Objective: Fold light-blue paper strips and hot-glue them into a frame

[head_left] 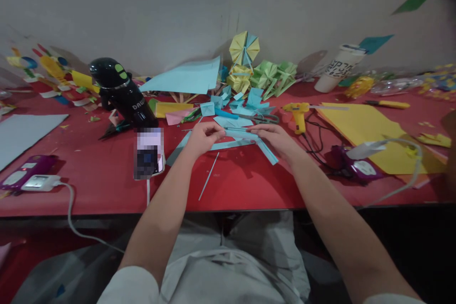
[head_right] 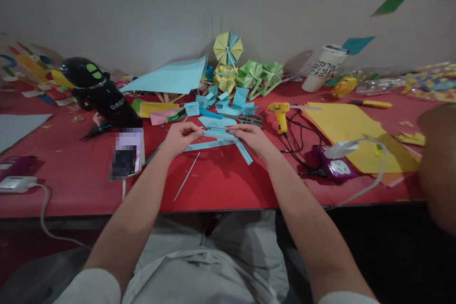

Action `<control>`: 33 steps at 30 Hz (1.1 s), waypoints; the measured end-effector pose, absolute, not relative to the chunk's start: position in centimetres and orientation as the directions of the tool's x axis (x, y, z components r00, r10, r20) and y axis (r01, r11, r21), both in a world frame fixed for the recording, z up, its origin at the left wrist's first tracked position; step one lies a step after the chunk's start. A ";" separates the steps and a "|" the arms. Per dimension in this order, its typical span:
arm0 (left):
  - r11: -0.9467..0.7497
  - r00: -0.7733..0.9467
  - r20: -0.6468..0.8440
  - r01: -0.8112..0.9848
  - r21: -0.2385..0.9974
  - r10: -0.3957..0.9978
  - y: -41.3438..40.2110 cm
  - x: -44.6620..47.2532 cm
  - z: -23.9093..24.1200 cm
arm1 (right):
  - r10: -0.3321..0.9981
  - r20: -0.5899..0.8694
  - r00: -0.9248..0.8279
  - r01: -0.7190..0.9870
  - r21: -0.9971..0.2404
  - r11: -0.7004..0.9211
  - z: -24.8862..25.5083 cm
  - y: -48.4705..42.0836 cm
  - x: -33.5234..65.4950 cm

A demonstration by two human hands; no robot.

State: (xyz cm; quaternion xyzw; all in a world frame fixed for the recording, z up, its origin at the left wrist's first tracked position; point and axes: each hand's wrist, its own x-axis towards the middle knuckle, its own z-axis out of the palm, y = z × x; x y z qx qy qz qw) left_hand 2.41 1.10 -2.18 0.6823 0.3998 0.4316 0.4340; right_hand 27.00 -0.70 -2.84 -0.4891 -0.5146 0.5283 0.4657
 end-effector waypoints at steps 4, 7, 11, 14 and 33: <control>-0.199 0.308 0.164 0.087 0.976 0.937 1.3 2.5 -2.2 | 0.993 -0.045 -0.108 -0.002 -0.999 -0.046 -2.7 -0.9 27.0; -0.094 0.315 0.070 0.062 0.994 0.947 1.1 2.7 -2.2 | 0.996 -0.049 -0.075 -0.025 -0.998 -0.051 -2.6 -0.9 27.0; 0.004 0.330 -0.019 0.046 0.999 0.944 0.6 2.9 -2.0 | 0.998 -0.055 -0.037 -0.037 -0.998 -0.057 -2.8 -0.6 27.3; 0.166 0.395 -0.154 0.002 0.986 0.906 0.4 3.0 -2.0 | 0.999 0.002 -0.052 -0.111 -0.994 -0.004 -3.0 -0.3 27.6; 0.280 0.605 -0.257 0.058 0.958 0.754 -0.9 4.5 -2.4 | 0.989 0.133 0.061 -0.051 -0.989 0.137 -3.6 -0.3 26.3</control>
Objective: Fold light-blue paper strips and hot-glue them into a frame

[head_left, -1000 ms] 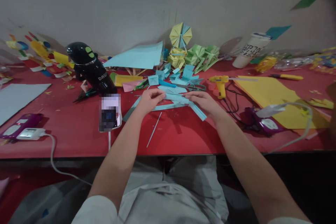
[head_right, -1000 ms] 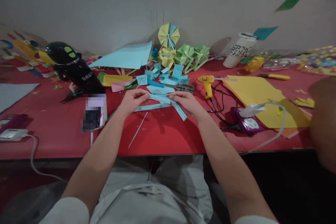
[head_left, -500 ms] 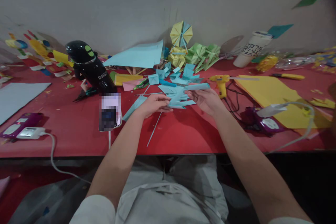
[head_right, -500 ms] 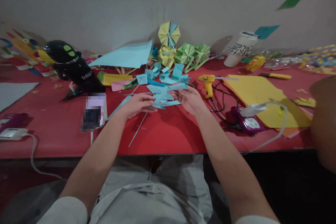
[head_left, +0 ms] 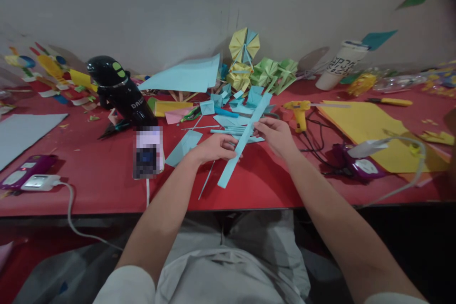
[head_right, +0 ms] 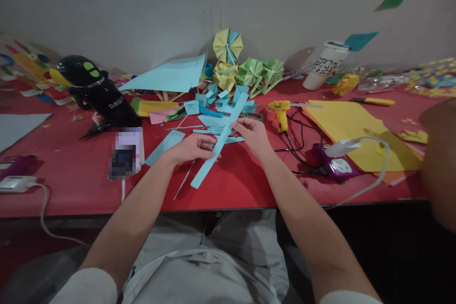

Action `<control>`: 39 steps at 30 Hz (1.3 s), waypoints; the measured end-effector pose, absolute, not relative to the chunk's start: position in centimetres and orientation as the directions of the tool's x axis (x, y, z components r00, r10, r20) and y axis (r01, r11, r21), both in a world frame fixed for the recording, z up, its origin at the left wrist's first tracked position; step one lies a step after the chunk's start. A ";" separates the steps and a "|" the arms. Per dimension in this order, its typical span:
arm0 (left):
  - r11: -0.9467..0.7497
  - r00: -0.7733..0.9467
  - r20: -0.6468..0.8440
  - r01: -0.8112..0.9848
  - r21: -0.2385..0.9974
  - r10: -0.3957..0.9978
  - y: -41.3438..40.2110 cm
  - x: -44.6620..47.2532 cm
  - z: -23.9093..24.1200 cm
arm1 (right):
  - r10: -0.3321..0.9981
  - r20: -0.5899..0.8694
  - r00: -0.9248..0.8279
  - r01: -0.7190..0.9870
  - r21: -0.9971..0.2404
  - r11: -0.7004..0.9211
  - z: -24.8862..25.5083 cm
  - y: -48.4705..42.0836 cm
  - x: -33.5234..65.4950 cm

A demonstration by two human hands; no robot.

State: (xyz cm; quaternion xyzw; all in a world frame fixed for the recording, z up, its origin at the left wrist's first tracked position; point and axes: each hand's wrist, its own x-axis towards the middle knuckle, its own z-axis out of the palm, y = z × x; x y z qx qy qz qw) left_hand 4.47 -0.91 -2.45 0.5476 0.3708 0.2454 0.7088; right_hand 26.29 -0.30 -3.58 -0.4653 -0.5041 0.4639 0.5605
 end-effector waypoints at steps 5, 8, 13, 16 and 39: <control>0.174 0.529 -0.197 0.093 0.980 0.826 -1.2 5.2 -2.1 | 0.993 0.114 -0.023 -0.062 -0.992 0.113 -3.2 -0.9 25.7; 0.043 0.429 -0.077 0.089 0.995 0.900 -1.0 5.7 -2.1 | 0.991 0.114 -0.073 -0.037 -0.993 0.111 -3.0 -1.3 24.9; -0.058 0.348 0.044 0.029 0.998 0.937 -0.3 6.0 -3.0 | 0.964 0.200 -0.177 0.033 -0.977 0.209 -3.2 -1.5 24.3; -0.083 0.338 0.074 0.012 0.996 0.938 -0.2 5.9 -3.2 | 0.946 0.270 -0.179 0.100 -0.952 0.291 -3.4 -1.5 24.3; 0.301 0.437 -0.194 -0.191 0.934 0.878 -0.6 5.8 -1.9 | 0.773 0.548 -0.320 0.323 -0.703 0.633 -2.7 -2.1 25.1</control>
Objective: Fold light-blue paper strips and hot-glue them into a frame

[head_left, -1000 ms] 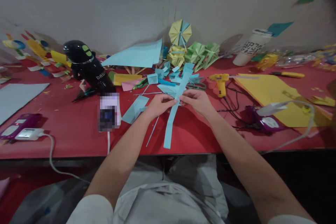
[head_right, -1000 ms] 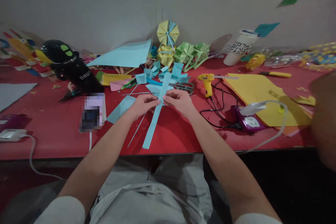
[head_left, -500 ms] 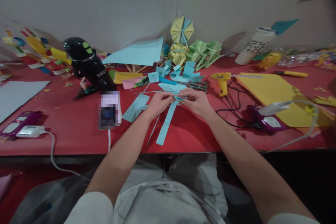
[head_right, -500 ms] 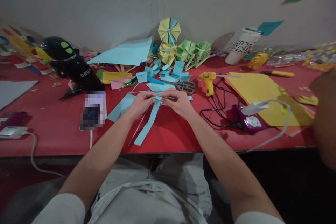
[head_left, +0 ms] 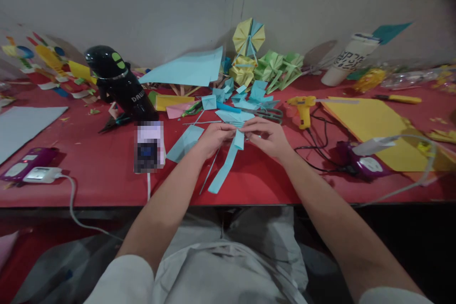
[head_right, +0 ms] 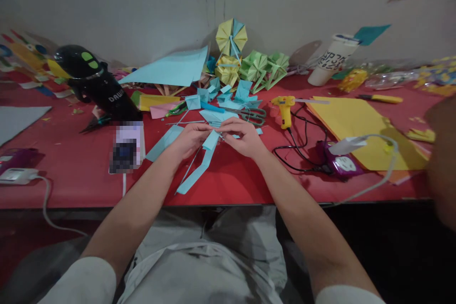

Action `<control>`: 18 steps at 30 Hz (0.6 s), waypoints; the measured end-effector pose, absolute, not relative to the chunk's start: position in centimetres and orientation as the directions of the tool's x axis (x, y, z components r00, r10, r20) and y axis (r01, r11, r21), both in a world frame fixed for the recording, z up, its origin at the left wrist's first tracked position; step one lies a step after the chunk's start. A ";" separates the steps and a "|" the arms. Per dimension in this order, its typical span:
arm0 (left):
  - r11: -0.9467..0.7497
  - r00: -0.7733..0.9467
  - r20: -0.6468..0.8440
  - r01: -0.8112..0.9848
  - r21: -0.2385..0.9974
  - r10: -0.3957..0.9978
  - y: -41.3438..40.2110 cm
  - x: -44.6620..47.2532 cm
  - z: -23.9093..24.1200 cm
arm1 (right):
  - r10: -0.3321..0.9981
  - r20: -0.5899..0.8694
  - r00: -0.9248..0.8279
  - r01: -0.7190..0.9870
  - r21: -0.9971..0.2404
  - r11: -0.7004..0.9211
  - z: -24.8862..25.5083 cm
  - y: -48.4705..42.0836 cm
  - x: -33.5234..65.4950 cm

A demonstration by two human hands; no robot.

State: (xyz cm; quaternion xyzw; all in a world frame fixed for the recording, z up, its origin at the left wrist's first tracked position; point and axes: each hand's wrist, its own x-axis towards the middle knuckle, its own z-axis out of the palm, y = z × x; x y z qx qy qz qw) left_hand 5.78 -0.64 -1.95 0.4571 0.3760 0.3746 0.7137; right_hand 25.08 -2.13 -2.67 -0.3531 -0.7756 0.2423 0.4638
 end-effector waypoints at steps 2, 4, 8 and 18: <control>0.346 0.448 -0.229 -0.199 0.917 0.864 -0.6 5.6 -1.8 | 0.752 0.571 -0.329 0.314 -0.685 0.658 -2.8 -2.1 25.2; 0.372 0.453 -0.247 -0.210 0.904 0.856 -0.6 5.6 -1.7 | 0.726 0.599 -0.338 0.312 -0.657 0.687 -2.9 -2.1 25.4; 0.335 0.455 -0.229 -0.167 0.927 0.861 -0.9 5.5 -1.6 | 0.715 0.602 -0.355 0.307 -0.647 0.698 -2.9 -2.1 25.6; 0.073 0.282 -0.022 -0.171 0.983 0.959 -0.7 5.3 -1.2 | 0.945 0.182 -0.271 0.251 -0.935 0.252 -3.1 -2.1 24.0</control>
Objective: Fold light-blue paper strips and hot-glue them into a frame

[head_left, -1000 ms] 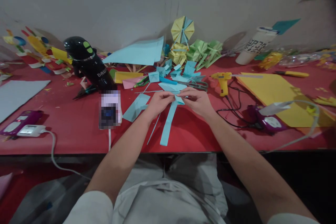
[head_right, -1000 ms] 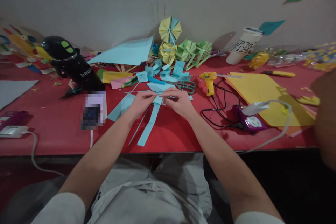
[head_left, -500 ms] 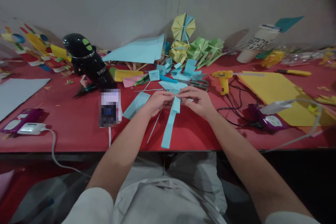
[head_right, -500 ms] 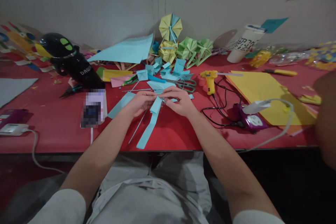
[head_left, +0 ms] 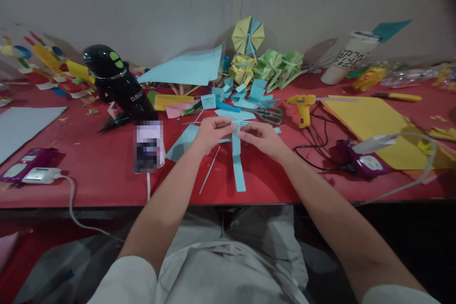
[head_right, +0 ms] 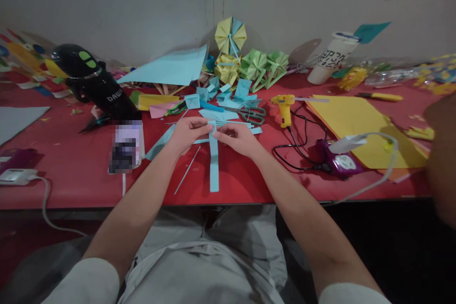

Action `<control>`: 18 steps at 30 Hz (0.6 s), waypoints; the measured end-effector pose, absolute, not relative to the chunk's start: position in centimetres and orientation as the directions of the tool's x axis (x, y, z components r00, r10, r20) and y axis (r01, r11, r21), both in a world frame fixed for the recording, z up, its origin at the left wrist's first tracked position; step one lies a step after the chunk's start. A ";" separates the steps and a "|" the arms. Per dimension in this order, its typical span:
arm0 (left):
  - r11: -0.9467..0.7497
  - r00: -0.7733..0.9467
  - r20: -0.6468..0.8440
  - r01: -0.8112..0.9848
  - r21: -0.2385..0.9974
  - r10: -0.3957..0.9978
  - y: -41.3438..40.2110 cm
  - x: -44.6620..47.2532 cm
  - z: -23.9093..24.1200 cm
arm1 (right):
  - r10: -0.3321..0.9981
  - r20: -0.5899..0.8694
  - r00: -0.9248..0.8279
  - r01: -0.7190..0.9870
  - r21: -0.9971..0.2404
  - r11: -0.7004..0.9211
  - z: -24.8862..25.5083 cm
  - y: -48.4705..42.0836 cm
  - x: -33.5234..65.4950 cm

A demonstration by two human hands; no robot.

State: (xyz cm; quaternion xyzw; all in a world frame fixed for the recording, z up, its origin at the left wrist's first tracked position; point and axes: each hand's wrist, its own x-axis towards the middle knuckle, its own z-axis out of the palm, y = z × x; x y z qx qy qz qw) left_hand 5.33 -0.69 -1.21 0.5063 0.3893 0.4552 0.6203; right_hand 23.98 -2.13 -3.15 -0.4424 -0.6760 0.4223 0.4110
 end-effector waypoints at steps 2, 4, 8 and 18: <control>0.027 0.254 0.021 -0.184 0.983 0.967 -0.6 5.3 -1.3 | 0.930 0.114 -0.349 0.267 -0.939 0.216 -3.1 -2.2 23.9; -0.010 0.236 0.053 -0.181 0.983 0.970 -0.4 5.2 -1.5 | 0.912 0.075 -0.403 0.259 -0.946 0.193 -2.9 -2.3 23.9; -0.033 0.229 0.072 -0.169 0.985 0.971 -0.1 5.2 -1.8 | 0.908 0.057 -0.415 0.240 -0.956 0.170 -2.9 -2.4 23.9; 0.032 0.246 0.022 -0.212 0.977 0.969 -0.1 5.3 -1.5 | 0.910 0.071 -0.408 0.248 -0.951 0.185 -3.5 -2.0 23.9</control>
